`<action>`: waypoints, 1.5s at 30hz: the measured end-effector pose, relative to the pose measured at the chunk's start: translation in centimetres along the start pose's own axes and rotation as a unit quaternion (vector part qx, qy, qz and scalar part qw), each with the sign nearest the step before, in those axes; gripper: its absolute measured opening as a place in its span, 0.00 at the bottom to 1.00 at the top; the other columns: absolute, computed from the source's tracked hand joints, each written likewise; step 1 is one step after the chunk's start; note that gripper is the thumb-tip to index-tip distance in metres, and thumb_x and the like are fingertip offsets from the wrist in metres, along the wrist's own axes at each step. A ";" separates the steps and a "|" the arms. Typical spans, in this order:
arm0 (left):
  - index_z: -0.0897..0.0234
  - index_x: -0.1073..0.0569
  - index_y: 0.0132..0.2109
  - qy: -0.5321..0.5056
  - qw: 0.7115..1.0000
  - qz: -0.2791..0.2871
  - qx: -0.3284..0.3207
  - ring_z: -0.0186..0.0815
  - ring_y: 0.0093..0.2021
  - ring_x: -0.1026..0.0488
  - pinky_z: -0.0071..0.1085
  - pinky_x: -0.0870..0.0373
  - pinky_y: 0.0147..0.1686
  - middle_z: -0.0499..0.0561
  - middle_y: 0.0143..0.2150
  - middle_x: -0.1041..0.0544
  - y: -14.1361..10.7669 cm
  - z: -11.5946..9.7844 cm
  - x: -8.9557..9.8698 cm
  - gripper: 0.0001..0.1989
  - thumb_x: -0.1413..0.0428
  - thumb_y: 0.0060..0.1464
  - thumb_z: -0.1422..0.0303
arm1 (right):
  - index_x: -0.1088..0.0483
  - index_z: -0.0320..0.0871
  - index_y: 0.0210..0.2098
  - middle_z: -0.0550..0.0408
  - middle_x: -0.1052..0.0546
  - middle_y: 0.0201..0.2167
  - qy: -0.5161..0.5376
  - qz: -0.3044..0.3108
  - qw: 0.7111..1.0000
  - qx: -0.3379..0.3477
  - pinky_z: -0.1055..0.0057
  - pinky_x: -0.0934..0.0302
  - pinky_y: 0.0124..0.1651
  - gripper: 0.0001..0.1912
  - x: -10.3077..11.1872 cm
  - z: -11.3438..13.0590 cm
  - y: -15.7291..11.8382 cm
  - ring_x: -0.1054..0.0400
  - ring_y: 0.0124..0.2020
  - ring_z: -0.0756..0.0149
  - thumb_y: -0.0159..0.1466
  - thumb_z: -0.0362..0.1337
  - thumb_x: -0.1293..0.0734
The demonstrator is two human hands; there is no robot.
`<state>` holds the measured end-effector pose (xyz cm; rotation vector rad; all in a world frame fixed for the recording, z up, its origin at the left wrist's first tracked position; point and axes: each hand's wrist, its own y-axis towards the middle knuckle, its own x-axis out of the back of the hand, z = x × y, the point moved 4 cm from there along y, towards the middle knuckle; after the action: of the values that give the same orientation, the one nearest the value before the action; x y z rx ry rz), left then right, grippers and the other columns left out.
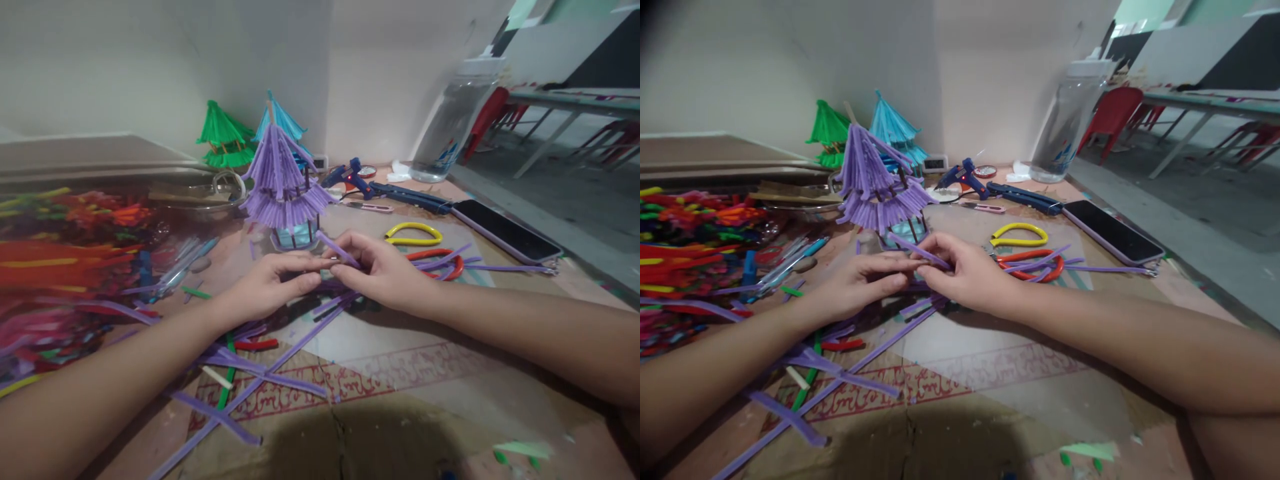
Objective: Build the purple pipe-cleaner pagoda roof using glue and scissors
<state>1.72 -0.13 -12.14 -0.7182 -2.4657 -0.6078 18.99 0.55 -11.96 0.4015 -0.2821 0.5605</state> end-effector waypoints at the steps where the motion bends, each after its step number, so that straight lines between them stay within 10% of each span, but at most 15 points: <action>1: 0.57 0.21 0.53 0.009 1.000 -0.010 0.000 0.40 0.52 0.24 0.38 0.27 0.52 0.51 0.51 0.19 0.0 0.0 0.0 0.14 0.44 0.62 0.65 | 0.33 0.43 0.41 0.59 0.29 0.31 -0.028 -0.011 1.000 0.006 0.74 0.41 0.31 0.07 0.2 0.0 0.0 0.36 0.29 0.71 0.63 0.37 0.35; 16: 0.64 0.23 0.52 0.109 0.993 -0.013 -0.030 0.38 0.41 0.23 0.37 0.27 0.45 0.53 0.39 0.20 -0.2 -0.9 -0.8 0.17 0.45 0.61 0.61 | 0.27 0.41 0.40 0.57 0.23 0.27 -0.339 -0.035 0.930 0.134 0.75 0.46 0.29 0.08 1.4 0.1 0.1 0.33 0.26 0.71 0.62 0.32 0.37; 26: 0.66 0.25 0.55 0.116 0.993 0.004 -0.008 0.45 0.55 0.25 0.42 0.30 0.56 0.58 0.56 0.22 -0.3 -0.2 -1.3 0.22 0.44 0.60 0.57 | 0.31 0.40 0.34 0.52 0.28 0.24 -0.591 0.024 0.749 0.300 0.67 0.57 0.29 0.11 0.0 1.2 -0.2 0.39 0.27 0.65 0.69 0.32 0.43; 29: 0.66 0.25 0.55 0.103 0.995 0.010 -0.013 0.45 0.55 0.25 0.41 0.31 0.56 0.59 0.56 0.22 -0.2 -0.2 -1.3 0.22 0.43 0.59 0.57 | 0.32 0.41 0.32 0.52 0.29 0.24 -0.564 0.009 0.776 0.284 0.67 0.57 0.29 0.08 0.1 1.1 -0.1 0.40 0.27 0.65 0.65 0.32 0.42; 36: 0.62 0.27 0.59 0.066 0.998 0.018 0.005 0.38 0.41 0.25 0.36 0.28 0.45 0.52 0.42 0.21 -0.1 -0.4 -1.0 0.22 0.44 0.60 0.61 | 0.36 0.44 0.32 0.61 0.33 0.22 -0.279 -0.052 0.957 0.065 0.73 0.50 0.28 0.04 1.8 0.0 0.9 0.41 0.23 0.71 0.56 0.33 0.40; 45: 0.66 0.25 0.44 0.059 0.998 0.009 0.010 0.37 0.38 0.27 0.34 0.31 0.41 0.51 0.38 0.23 -0.1 -0.2 -0.9 0.14 0.44 0.59 0.59 | 0.31 0.42 0.39 0.62 0.31 0.24 -0.243 -0.032 0.964 0.102 0.76 0.48 0.26 0.08 1.5 -0.3 0.4 0.41 0.21 0.74 0.60 0.34 0.37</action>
<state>2.32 -0.64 -12.54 -0.6758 -2.3507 -0.5997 20.08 1.65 -11.54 0.7477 -0.6830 0.4216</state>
